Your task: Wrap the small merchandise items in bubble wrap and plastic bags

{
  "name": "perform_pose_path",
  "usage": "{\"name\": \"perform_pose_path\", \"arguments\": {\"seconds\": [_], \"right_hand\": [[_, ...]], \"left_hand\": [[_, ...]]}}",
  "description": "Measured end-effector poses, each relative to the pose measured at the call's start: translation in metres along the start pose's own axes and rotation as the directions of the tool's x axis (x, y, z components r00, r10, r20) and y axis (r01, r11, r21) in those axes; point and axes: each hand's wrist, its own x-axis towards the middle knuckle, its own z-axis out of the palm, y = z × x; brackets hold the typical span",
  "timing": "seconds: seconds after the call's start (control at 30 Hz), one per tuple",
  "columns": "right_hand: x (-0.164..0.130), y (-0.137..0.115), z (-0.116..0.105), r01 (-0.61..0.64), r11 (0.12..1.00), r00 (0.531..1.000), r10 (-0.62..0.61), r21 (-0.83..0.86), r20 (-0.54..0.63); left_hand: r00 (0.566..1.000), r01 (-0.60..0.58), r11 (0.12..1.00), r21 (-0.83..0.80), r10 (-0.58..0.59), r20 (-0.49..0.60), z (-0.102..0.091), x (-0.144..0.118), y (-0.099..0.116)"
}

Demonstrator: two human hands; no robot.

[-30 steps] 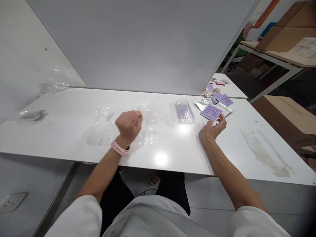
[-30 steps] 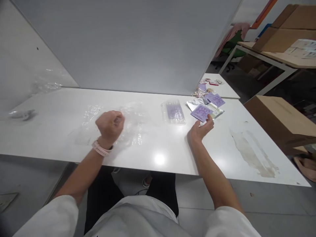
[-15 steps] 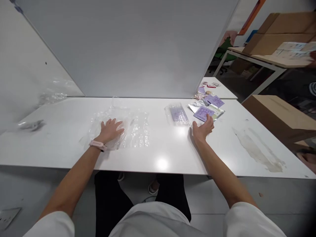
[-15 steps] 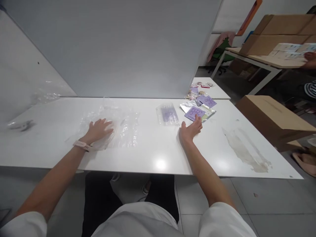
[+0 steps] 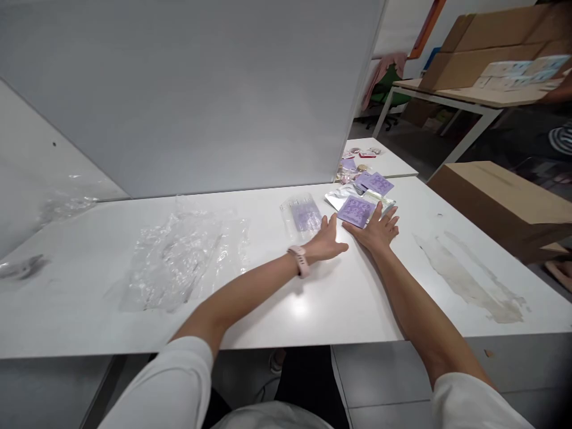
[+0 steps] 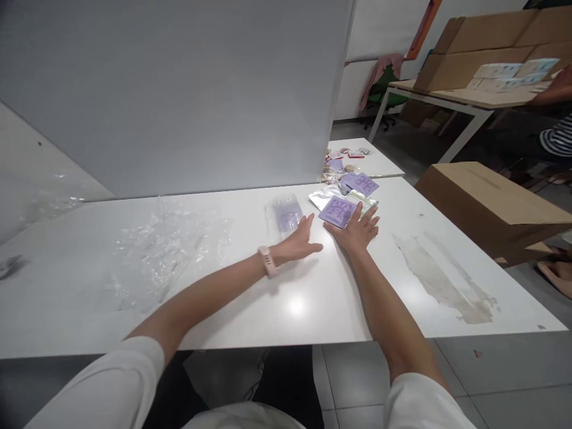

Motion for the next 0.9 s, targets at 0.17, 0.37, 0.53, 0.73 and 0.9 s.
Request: {"name": "perform_pose_path", "arguments": {"seconds": [0.17, 0.37, 0.53, 0.73, 0.9], "right_hand": [[0.033, 0.012, -0.004, 0.032, 0.999, 0.997, -0.03, 0.033, -0.072], [0.076, 0.015, -0.008, -0.105, 0.98, 0.986, 0.126, 0.17, -0.114], [0.123, 0.016, -0.004, -0.207, 0.96, 0.955, 0.24, 0.19, -0.172], [0.186, 0.023, 0.01, -0.256, 0.948, 0.922, 0.298, 0.188, -0.246], [0.235, 0.028, 0.021, -0.237, 0.965, 0.936, 0.258, 0.114, -0.239]], "left_hand": [[0.961, 0.114, 0.986, 0.124, -0.078, -0.264, 0.062, 0.096, 0.008], [0.934, 0.125, 0.938, 0.324, -0.001, -0.358, 0.074, 0.156, 0.008], [0.956, -0.027, 0.886, 0.462, 0.158, -0.248, 0.065, 0.199, 0.003], [0.954, -0.116, 0.833, 0.541, 0.245, -0.172, 0.05, 0.243, 0.003], [0.947, -0.122, 0.793, 0.597, 0.274, -0.17, 0.04, 0.274, 0.002]]}}
